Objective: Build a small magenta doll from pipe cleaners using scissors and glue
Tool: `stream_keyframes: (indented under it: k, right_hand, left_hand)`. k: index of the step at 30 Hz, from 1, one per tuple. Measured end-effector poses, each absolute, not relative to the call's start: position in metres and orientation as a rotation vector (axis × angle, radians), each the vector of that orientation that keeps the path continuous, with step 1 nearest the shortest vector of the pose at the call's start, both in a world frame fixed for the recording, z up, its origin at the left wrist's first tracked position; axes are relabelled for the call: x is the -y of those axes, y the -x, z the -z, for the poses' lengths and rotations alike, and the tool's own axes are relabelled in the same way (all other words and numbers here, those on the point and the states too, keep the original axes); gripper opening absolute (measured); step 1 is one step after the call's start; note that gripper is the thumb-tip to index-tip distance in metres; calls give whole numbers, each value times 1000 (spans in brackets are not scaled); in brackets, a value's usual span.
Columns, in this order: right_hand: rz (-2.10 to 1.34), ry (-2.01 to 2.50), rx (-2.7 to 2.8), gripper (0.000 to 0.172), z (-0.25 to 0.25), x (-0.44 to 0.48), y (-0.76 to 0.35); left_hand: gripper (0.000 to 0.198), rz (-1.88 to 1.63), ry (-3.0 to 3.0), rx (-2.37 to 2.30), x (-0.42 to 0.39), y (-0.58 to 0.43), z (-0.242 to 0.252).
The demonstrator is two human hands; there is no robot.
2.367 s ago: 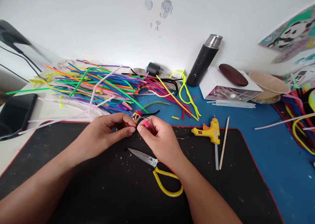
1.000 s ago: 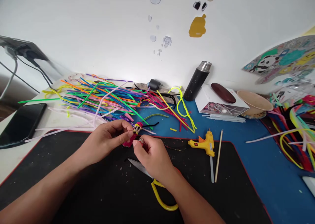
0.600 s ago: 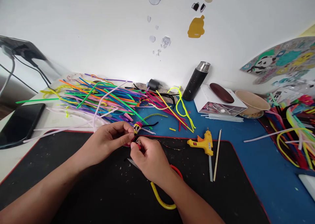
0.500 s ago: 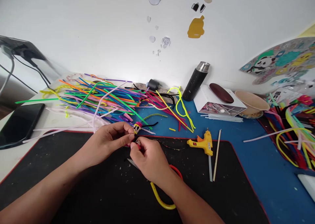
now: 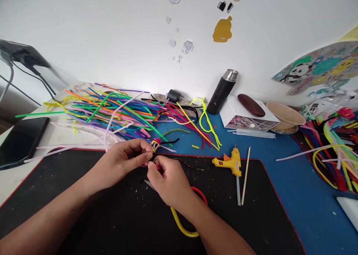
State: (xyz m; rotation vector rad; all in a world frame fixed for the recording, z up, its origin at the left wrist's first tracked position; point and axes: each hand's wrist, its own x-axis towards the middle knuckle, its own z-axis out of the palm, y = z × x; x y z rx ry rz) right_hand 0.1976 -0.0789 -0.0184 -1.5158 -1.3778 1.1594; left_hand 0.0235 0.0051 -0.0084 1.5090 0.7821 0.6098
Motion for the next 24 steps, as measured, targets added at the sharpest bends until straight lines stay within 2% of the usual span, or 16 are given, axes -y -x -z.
stream_keyframes:
  k: [24]
  right_hand:
    - [-1202, 1512, 1346, 35, 18, 79, -197]
  left_hand:
    - [21, -592, -1511, -769, -5, -24, 8]
